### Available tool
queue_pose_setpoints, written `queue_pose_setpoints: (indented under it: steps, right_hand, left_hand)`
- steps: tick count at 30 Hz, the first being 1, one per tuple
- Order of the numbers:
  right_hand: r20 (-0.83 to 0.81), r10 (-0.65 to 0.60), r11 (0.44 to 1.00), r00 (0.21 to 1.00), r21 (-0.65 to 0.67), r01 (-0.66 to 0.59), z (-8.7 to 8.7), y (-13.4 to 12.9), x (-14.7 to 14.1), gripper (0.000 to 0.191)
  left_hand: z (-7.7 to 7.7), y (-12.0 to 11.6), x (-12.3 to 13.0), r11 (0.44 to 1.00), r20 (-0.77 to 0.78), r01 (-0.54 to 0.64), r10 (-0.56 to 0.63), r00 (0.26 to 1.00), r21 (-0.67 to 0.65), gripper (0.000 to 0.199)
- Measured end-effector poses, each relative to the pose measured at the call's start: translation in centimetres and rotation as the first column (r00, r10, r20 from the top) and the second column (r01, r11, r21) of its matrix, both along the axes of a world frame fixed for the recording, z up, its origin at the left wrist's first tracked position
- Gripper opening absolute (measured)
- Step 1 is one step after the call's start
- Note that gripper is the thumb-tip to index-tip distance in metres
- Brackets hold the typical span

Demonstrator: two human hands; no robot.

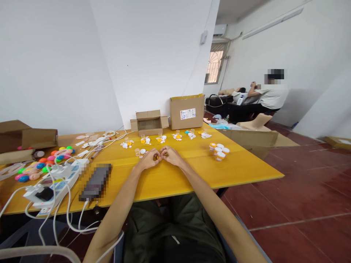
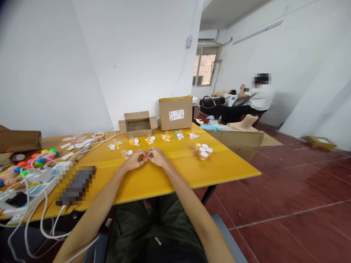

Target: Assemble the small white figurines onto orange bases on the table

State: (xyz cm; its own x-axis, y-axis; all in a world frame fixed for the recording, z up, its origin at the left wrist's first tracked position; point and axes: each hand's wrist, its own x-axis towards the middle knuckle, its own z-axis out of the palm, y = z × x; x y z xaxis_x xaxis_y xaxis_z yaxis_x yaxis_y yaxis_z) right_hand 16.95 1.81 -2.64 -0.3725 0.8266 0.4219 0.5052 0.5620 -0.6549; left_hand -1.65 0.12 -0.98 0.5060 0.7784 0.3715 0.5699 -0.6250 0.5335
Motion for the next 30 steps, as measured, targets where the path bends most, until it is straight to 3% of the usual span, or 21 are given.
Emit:
queue_pose_setpoints:
  steps: [16,21,25,30]
  right_hand:
    - [-0.109,0.027,0.998,0.994,-0.047,-0.033,-0.6,0.5,0.2,0.012]
    - [-0.164,-0.038,0.999,0.986,-0.023,0.034,-0.7,1.1,0.5,0.009]
    - [-0.107,-0.146,0.989,0.984,-0.026,0.144,-1.1,1.2,0.7,0.010]
    - [-0.014,-0.130,0.991,0.991,0.012,0.130,-1.3,0.9,0.6,0.010]
  left_hand:
    - [-0.1,0.2,0.0,0.999,0.029,0.032,-0.032,0.999,-0.006,0.006]
    - [-0.3,0.5,-0.2,0.999,0.064,0.039,-0.036,0.997,-0.037,0.004]
    - [-0.3,0.6,-0.3,0.996,0.069,0.052,-0.047,0.997,-0.071,0.005]
    - [-0.2,0.6,-0.4,0.995,0.060,0.052,-0.047,0.997,-0.089,0.006]
